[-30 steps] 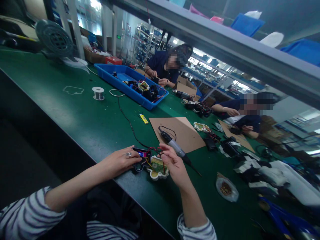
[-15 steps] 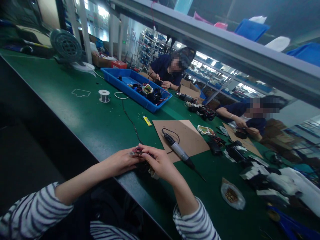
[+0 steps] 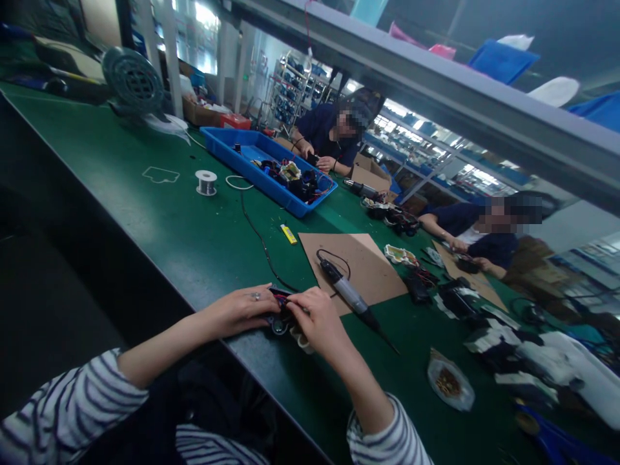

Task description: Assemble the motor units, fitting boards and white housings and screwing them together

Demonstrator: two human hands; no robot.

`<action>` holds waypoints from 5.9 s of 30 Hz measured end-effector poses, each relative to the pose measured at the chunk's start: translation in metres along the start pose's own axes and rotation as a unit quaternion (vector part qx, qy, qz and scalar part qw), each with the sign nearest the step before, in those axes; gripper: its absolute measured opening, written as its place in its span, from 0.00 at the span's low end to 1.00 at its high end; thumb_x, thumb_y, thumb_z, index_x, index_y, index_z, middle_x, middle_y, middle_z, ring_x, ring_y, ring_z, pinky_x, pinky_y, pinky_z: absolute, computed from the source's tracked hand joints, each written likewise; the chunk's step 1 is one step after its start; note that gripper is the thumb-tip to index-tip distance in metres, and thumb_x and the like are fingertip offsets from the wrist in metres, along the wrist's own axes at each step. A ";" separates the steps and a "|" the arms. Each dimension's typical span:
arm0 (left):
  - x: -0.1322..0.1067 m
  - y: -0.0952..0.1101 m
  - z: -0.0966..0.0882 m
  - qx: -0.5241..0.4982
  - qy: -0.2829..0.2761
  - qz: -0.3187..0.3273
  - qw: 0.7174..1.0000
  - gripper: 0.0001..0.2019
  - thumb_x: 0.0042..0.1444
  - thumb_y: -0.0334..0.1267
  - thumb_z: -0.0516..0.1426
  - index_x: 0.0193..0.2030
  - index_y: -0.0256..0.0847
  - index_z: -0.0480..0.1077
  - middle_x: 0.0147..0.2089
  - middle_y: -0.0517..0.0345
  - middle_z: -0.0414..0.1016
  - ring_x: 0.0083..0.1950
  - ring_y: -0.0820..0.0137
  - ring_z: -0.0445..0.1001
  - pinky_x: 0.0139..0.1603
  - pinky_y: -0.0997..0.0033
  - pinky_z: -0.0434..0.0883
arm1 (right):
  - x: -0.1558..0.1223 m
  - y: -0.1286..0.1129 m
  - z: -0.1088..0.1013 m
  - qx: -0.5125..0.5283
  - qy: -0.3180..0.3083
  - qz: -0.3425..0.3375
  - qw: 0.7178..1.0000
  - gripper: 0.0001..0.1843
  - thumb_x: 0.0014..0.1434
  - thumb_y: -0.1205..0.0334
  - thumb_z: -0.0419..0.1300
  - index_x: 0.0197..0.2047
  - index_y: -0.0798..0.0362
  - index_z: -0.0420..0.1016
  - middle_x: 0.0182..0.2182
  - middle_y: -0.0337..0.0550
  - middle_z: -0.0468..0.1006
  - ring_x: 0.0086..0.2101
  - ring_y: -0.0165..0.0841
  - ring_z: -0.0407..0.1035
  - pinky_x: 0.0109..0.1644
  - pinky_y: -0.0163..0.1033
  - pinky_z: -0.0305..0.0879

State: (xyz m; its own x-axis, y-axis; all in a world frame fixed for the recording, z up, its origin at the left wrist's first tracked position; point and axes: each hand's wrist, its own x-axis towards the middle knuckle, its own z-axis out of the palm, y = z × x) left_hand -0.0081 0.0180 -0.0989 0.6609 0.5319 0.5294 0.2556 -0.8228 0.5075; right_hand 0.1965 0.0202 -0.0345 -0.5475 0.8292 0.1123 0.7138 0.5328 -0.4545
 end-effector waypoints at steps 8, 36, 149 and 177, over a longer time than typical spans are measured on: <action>-0.006 -0.003 0.011 0.064 0.074 -0.017 0.995 0.27 0.50 0.34 0.60 0.57 0.35 0.57 0.50 0.46 0.63 0.54 0.64 0.62 0.49 0.66 0.69 | 0.011 -0.008 0.011 -0.170 -0.083 -0.028 0.981 0.10 0.60 0.70 0.52 0.36 0.60 0.75 0.31 0.47 0.73 0.35 0.38 0.63 0.37 0.41 0.61; 0.000 0.002 0.007 0.107 0.015 -0.023 0.994 0.19 0.54 0.39 0.57 0.51 0.32 0.62 0.50 0.47 0.68 0.61 0.66 0.58 0.58 0.65 0.63 | 0.020 -0.003 -0.002 -0.052 -0.105 -0.016 0.993 0.07 0.56 0.70 0.58 0.36 0.56 0.77 0.32 0.43 0.74 0.35 0.33 0.68 0.39 0.37 0.63; 0.026 0.017 0.006 0.152 -0.061 -0.050 0.985 0.15 0.62 0.31 0.47 0.53 0.35 0.66 0.47 0.50 0.72 0.58 0.64 0.61 0.56 0.68 0.62 | -0.018 0.030 -0.033 0.297 -0.098 0.149 0.938 0.36 0.47 0.52 0.64 0.57 0.54 0.60 0.51 0.52 0.67 0.50 0.43 0.64 0.52 0.47 0.62; -0.001 0.007 0.006 -0.182 0.091 -0.067 0.977 0.14 0.51 0.33 0.59 0.45 0.34 0.64 0.51 0.47 0.64 0.55 0.68 0.63 0.54 0.71 0.62 | -0.025 -0.007 -0.014 -0.005 -0.051 0.079 0.996 0.38 0.46 0.57 0.63 0.60 0.50 0.57 0.52 0.49 0.60 0.50 0.41 0.60 0.51 0.42 0.63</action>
State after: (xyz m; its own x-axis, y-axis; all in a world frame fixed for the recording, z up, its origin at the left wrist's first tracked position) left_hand -0.0029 0.0110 -0.0997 0.4945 0.6840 0.5363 0.0413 -0.6348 0.7715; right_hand 0.2111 -0.0024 -0.0219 -0.4692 0.8816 -0.0515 0.7986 0.3987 -0.4508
